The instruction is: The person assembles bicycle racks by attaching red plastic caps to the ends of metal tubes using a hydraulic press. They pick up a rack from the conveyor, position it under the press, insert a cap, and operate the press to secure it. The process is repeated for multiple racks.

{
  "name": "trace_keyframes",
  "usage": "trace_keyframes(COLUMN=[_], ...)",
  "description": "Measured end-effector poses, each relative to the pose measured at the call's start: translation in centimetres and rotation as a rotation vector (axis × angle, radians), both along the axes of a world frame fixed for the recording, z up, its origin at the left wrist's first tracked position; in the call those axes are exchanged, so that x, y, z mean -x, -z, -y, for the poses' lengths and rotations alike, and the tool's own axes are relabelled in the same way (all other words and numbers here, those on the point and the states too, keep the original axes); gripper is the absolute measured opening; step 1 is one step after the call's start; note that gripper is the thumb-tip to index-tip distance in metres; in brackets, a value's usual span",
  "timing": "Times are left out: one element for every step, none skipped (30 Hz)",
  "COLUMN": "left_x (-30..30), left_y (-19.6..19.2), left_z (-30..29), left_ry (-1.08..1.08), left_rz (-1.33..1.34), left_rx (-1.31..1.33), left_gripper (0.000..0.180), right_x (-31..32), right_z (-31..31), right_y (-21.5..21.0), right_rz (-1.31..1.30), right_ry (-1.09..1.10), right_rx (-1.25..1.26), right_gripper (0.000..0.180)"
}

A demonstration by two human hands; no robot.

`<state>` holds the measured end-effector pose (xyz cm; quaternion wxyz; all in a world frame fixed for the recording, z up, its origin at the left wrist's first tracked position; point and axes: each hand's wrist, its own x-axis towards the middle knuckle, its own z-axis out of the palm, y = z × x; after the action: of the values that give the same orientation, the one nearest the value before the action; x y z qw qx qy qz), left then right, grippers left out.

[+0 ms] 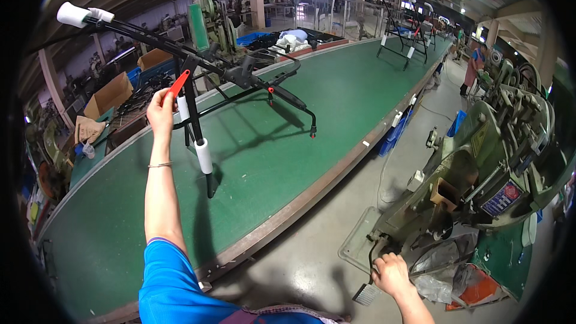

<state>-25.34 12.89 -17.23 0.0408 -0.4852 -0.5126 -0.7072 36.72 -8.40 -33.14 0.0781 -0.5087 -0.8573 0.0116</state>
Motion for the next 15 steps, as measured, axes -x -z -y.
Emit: trace_keyframes(left_x=[0.2, -0.2, -1.2, -2.4, -3.3, -4.2, -6.4, -8.7, -8.9, -8.4, -6.2, -0.9, 4.4, 9.4, 14.1], left_y=[0.8, 2.4, 3.5, 4.5, 4.6, 4.7, 3.9, 3.0, 2.8, 2.2, 1.6, 0.3, 0.9, 1.4, 2.3], left_z=[0.1, -0.4, -0.5, -1.0, -1.5, -2.3, -3.6, -3.7, -4.2, -3.9, -3.8, -2.8, -3.0, -3.8, -4.3], left_ry=[-0.085, -0.157, -0.221, -0.238, -0.281, -0.315, -0.310, -0.275, -0.236, -0.240, -0.283, -0.203, -0.099, -0.031, 0.031], left_rz=[-0.037, -0.073, -0.158, -0.113, -0.122, -0.131, -0.126, -0.160, -0.166, -0.266, -0.272, -0.267, -0.292, -0.288, -0.250], left_rx=[0.037, 0.080, 0.083, 0.124, 0.110, 0.095, 0.199, 0.335, 0.426, 0.537, 0.554, 0.640, 0.677, 0.629, 0.526], left_gripper=[0.012, 0.010, 0.011, 0.014, 0.017, 0.020, 0.026, 0.033, 0.033, 0.039, 0.045, 0.049, 0.045, 0.044, 0.044], right_x=[-0.1, -0.2, -0.2, -0.1, -0.5, -0.7, -1.6, -1.8, -2.1, -2.6, -2.4, -2.2, -2.7, -3.6, -4.7], right_z=[0.6, 1.3, 2.0, 2.7, 3.3, 3.9, 5.2, 7.0, 7.2, 7.3, 7.2, 6.3, 7.5, 7.6, 8.0], right_y=[0.8, 1.6, 2.4, 3.2, 3.8, 4.2, 3.7, 4.1, 4.8, 5.5, 5.2, 4.5, 5.8, 5.6, 5.4], right_rz=[-0.002, -0.003, -0.017, -0.033, -0.045, -0.052, -0.050, -0.074, -0.086, -0.026, -0.062, -0.061, -0.110, -0.125, -0.166], right_ry=[0.024, 0.062, 0.071, 0.085, 0.106, 0.125, 0.150, 0.204, 0.238, 0.211, 0.242, 0.211, 0.207, 0.212, 0.224], right_rx=[0.028, 0.062, 0.085, 0.107, 0.126, 0.191, 0.186, 0.215, 0.258, 0.341, 0.318, 0.308, 0.219, 0.176, 0.197], right_gripper=[0.020, 0.020, 0.020, 0.020, 0.021, 0.022, 0.022, 0.023, 0.021, 0.022, 0.018, 0.018, 0.018, 0.016, 0.013])
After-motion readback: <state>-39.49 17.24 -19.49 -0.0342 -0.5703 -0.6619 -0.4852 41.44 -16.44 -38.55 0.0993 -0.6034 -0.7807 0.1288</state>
